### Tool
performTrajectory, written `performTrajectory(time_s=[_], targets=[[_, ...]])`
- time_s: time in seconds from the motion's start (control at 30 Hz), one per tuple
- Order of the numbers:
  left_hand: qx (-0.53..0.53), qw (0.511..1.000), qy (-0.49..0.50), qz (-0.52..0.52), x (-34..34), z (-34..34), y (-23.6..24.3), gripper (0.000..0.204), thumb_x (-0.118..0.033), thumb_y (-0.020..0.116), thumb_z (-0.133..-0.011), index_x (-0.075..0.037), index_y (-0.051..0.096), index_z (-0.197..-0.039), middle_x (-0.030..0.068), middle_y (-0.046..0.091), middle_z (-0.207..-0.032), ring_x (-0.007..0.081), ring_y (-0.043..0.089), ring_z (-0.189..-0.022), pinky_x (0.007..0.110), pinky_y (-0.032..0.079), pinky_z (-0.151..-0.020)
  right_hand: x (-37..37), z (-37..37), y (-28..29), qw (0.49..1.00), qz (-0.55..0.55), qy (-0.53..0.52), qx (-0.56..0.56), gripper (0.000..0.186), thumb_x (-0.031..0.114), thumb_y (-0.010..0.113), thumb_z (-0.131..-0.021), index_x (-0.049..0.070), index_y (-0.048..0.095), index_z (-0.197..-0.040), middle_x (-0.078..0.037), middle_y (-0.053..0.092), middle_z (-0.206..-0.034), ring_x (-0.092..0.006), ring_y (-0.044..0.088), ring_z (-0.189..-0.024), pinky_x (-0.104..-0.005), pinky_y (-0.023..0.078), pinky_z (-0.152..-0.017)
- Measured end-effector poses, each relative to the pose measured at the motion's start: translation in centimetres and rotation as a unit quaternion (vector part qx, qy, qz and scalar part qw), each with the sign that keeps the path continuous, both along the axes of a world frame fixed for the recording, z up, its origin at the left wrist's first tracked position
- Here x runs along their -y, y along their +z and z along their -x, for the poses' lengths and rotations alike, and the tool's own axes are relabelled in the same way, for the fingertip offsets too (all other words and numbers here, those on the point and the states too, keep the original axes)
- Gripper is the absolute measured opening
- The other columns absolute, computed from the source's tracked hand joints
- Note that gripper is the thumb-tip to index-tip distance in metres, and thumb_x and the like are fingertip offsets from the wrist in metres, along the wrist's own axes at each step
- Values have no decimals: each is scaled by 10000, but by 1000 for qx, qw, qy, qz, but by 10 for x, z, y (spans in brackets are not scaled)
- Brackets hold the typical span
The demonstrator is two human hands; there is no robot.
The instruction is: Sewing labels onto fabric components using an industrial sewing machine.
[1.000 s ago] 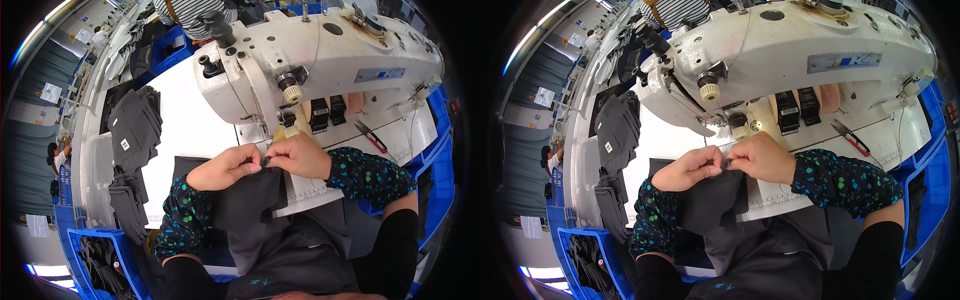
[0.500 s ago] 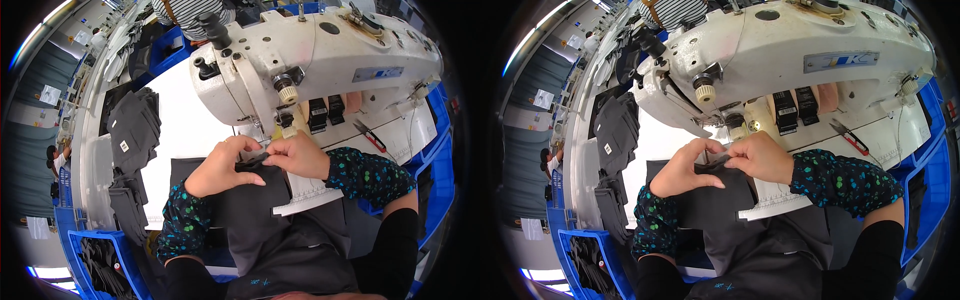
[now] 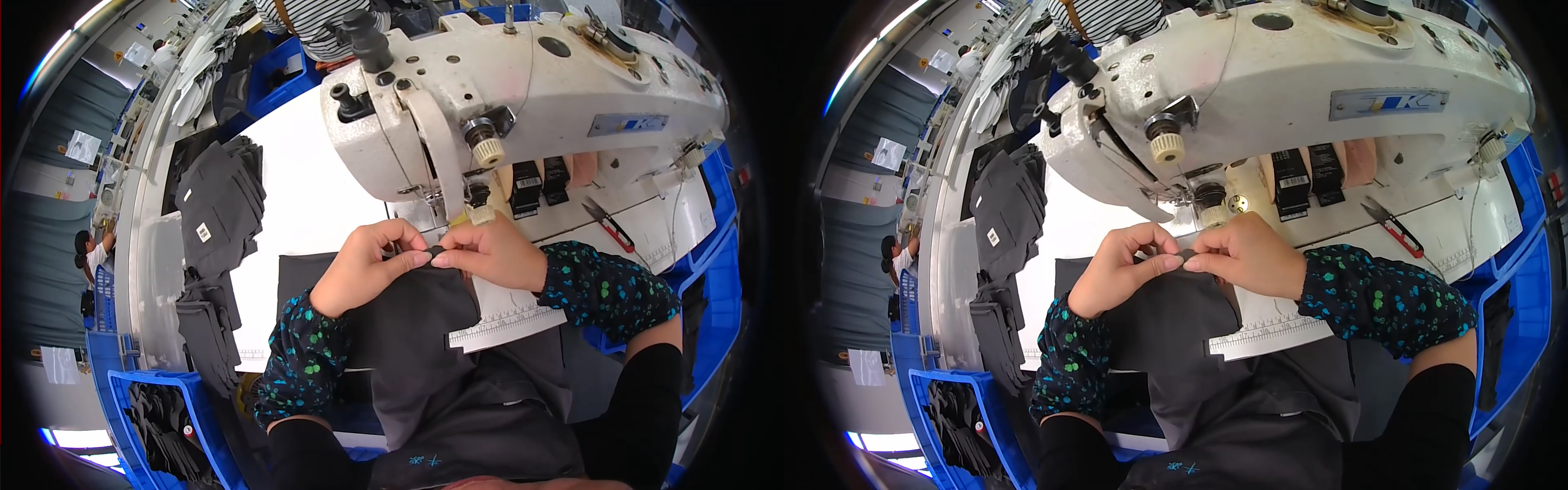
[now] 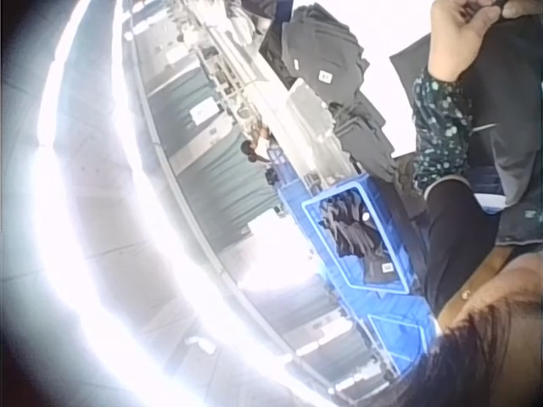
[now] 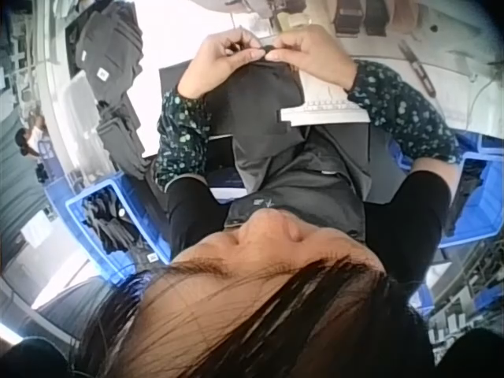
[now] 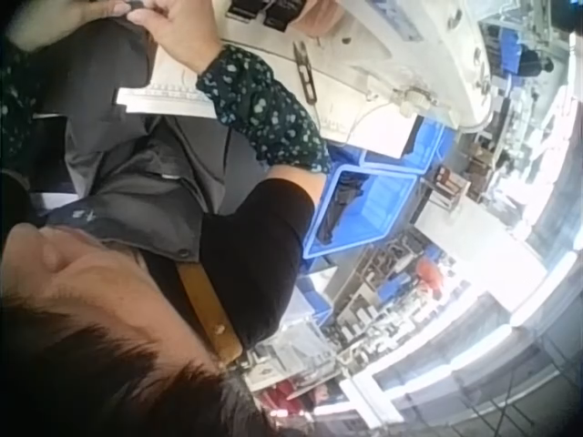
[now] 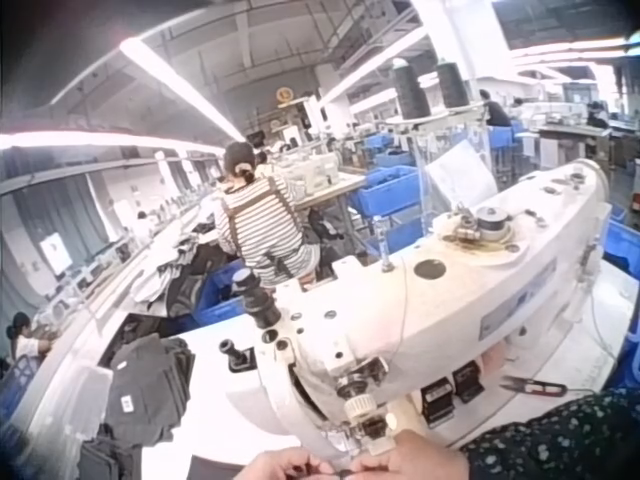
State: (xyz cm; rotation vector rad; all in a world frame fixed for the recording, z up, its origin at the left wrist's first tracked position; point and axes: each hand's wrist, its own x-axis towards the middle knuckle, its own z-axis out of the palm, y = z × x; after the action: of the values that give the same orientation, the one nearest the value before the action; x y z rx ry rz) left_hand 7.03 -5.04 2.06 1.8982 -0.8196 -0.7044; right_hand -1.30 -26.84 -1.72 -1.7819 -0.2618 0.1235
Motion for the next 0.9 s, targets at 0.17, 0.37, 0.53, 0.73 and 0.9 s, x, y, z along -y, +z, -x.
performTrajectory(time_s=[0.17, 0.37, 0.53, 0.73, 0.9], targets=[[-56, 998, 13, 1, 0, 0, 1, 115, -118, 753, -912, -35, 682, -949, -77, 609, -815, 23, 464, -730, 201, 397, -678, -1, 1, 0, 999, -24, 4, -24, 244, 179, 703, -921, -9, 654, -772, -36, 620, -569, -76, 614, -540, -242, 466, -539], [-81, 996, 16, -13, 0, -2, 1, 109, -116, 746, -919, -35, 677, -946, -78, 596, -813, 18, 451, -738, 199, 387, -675, 0, 0, 1, 999, -27, 3, -33, 263, 177, 696, -931, -11, 640, -756, -22, 607, -568, -66, 611, -547, -236, 467, -542], [-60, 998, 14, 13, 1, -1, 0, 105, -117, 727, -934, -30, 669, -946, -71, 592, -818, 32, 467, -756, 205, 398, -695, 0, 0, 0, 1000, -12, 5, -25, 240, 174, 708, -921, -15, 646, -787, -36, 623, -608, -71, 610, -547, -236, 464, -541], [-7, 998, 45, 43, -6, -4, 3, 82, -95, 696, -951, -26, 652, -950, -58, 602, -852, 48, 496, -770, 221, 427, -725, -13, 19, -13, 999, -15, 49, 15, 189, 142, 706, -931, -45, 676, -926, -52, 685, -746, -82, 654, -595, -240, 505, -562], [28, 997, 60, 26, -6, 5, 27, 58, -61, 679, -942, -21, 637, -935, -30, 620, -840, 67, 511, -749, 237, 439, -705, -33, 39, 13, 943, -162, 81, -281, 217, 128, 626, -992, -75, 653, -1064, -108, 734, -955, -154, 747, -762, -223, 591, -639]])
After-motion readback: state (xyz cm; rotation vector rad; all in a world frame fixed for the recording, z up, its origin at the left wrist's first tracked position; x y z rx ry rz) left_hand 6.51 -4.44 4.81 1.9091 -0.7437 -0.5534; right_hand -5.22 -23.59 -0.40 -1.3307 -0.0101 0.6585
